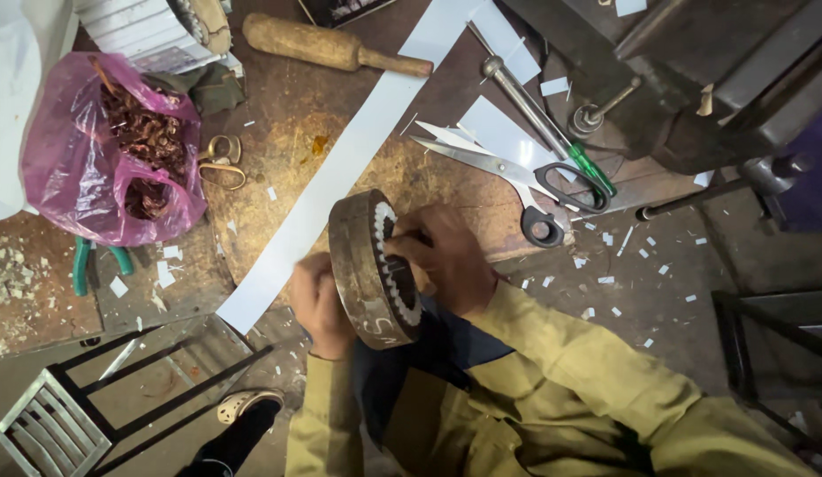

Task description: The person inserts small white rectangular pieces into the slots of a circular metal stator assembly held in their lap. They use scissors to cut a strip of white material and continue inserting pieces into the assembly. The person then uses a wooden mallet to tap the assembly.

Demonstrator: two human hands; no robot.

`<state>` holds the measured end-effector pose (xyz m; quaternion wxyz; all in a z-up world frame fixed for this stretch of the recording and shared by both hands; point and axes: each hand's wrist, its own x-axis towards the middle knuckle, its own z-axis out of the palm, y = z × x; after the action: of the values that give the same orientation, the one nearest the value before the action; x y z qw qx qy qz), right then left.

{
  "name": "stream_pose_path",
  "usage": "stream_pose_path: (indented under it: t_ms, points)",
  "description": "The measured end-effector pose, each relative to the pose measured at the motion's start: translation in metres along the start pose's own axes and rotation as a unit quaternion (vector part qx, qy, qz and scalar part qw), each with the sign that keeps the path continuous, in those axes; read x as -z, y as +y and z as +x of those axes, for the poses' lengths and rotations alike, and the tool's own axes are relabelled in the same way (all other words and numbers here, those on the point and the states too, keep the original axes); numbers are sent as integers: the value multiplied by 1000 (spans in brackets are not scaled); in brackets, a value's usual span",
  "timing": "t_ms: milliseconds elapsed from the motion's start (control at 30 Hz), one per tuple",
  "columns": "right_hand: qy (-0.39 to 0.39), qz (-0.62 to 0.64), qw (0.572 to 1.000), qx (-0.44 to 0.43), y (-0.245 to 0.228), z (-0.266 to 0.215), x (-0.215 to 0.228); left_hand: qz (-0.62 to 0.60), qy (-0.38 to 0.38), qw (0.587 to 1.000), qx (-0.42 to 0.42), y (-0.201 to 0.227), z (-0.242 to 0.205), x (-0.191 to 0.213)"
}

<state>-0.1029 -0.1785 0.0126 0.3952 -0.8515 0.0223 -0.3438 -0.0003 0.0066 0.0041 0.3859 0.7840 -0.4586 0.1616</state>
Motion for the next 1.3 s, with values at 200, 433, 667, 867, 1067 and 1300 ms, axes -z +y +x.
stream_pose_path:
  t_ms: [200,433,667,867,1067,1300]
  points:
    - [-46,-30,997,56,7,3,4,54,-18,998,-37,15,11,5]
    - [-93,-70,983,144,19,11,1,3,-27,993,115,13,6,-1]
    - [-76,-71,976,192,14,10,3,5,-25,987,161,10,-2,-7]
    - [-17,9,1000,-22,-12,7,19,-130,39,948,287,12,-2,-14]
    - [-39,-36,994,-97,-20,8,37,-87,-106,972,192,15,20,11]
    - [-48,-22,989,-138,-28,14,34,-229,-185,895,335,-4,25,36]
